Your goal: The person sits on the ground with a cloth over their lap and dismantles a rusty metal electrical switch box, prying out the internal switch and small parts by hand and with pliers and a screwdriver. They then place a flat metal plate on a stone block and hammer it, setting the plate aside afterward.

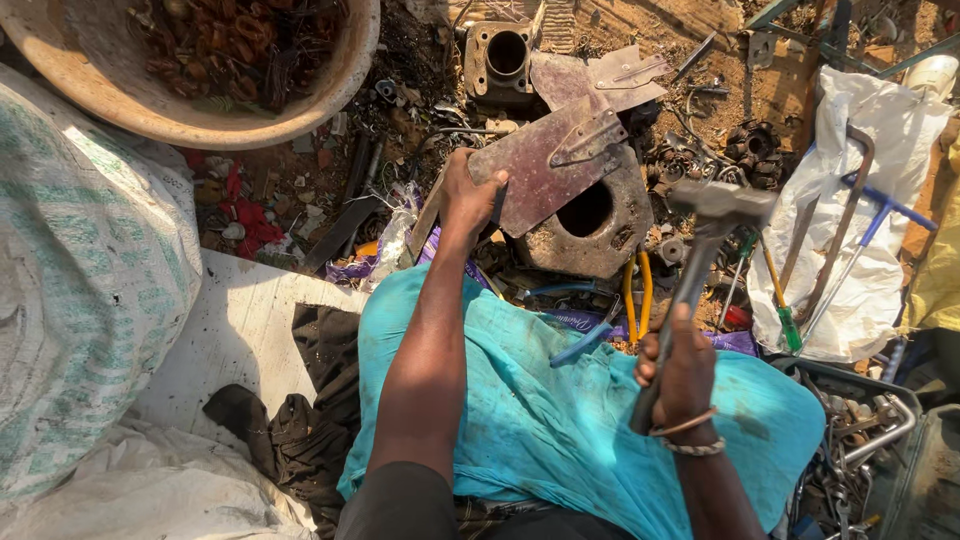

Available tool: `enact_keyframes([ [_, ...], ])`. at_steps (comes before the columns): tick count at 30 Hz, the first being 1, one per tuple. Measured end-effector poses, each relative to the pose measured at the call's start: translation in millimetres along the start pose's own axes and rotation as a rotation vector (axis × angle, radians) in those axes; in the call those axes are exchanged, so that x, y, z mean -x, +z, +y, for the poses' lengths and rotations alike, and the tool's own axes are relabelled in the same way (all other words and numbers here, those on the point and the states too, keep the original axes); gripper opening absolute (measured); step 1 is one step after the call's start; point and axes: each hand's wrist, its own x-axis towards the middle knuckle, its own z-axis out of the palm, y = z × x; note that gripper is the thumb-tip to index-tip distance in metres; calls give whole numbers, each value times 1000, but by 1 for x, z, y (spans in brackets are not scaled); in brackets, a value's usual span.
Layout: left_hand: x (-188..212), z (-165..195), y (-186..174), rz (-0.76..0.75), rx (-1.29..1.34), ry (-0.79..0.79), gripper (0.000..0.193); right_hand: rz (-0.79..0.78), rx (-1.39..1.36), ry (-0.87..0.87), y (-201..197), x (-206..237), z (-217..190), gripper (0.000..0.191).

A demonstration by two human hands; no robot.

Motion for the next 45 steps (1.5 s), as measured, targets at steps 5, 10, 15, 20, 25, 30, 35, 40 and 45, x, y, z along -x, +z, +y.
enact_keyframes([
  [5,2,12,7,-8,-88,58,62,-44,-29,-738,-50,-24,-92,44],
  [10,3,17,12,3,-83,18,58,-77,-96,-840,-40,-68,-157,44],
  [15,1,23,10,-21,-86,2,57,-33,505,-465,57,-87,-61,45],
  [20,1,26,5,101,-101,147,57,-179,371,-14,48,-82,-21,47],
  [25,6,17,12,45,-56,113,56,-125,31,-663,3,-38,-120,37],
  [30,-2,17,13,23,-133,51,60,-16,-109,-915,27,-65,-171,41],
  [35,3,20,7,29,-68,61,58,-224,550,-135,59,-98,-29,45],
  [40,10,24,7,-7,-85,60,59,-137,165,-116,20,-89,-32,46],
  [45,5,26,6,-34,-47,6,56,-154,-98,-818,12,-51,-142,51],
])
